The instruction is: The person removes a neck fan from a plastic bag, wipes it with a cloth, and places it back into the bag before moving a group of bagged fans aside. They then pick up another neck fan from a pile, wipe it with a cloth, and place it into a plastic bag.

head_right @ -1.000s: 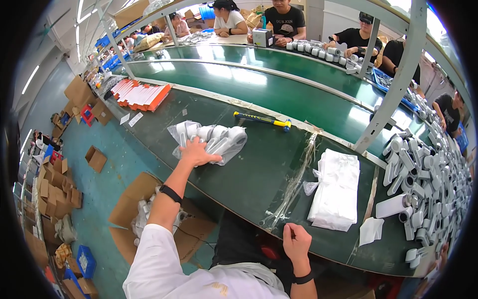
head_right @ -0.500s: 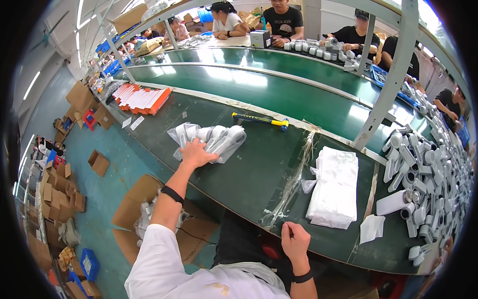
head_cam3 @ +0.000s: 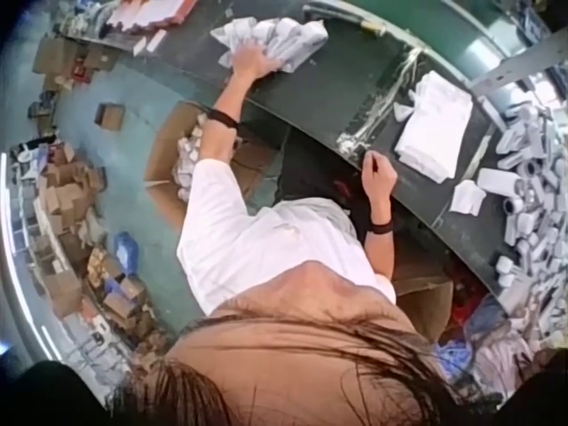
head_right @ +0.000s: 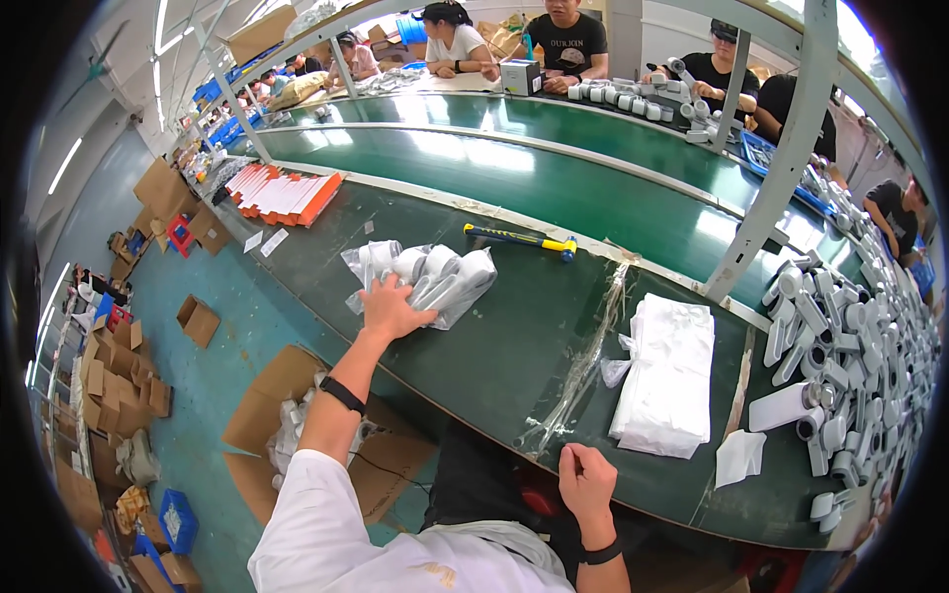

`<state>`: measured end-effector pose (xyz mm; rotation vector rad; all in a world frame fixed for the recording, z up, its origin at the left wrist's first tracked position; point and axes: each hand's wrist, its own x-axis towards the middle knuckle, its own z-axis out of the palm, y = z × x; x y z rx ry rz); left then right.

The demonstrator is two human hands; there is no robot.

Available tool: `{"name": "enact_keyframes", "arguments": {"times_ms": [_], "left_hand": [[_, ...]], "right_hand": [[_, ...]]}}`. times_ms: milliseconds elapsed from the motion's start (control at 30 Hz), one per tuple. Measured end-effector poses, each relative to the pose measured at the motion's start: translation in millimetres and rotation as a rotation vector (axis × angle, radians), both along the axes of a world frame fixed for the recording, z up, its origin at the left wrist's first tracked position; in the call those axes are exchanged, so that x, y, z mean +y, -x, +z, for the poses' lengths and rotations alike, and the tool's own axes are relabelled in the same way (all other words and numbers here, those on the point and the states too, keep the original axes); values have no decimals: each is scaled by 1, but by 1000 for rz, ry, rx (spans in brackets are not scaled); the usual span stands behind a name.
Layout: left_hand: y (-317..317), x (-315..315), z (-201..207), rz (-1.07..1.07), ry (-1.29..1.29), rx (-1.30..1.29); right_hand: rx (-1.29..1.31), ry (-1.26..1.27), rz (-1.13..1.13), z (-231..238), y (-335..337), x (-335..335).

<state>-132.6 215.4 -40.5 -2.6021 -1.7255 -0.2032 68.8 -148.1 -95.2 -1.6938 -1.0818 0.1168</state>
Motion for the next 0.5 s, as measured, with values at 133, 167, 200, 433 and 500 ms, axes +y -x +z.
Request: {"name": "enact_keyframes", "arguments": {"times_ms": [133,167,200,433,500], "left_hand": [[3,0,-1,-22,-46,-15],[2,0,0,-26,-47,-20],[3,-1,0,-27,-48,-21],[3,-3,6,-94,-105,44],[3,-4,6,-114,-126,53]], "right_hand": [[13,-6,7,0,1,1],[17,-13,2,0,1,1],[17,-13,2,1,1,1],[17,-19,-3,1,0,2],[24,-26,-9,2,0,2]]}}
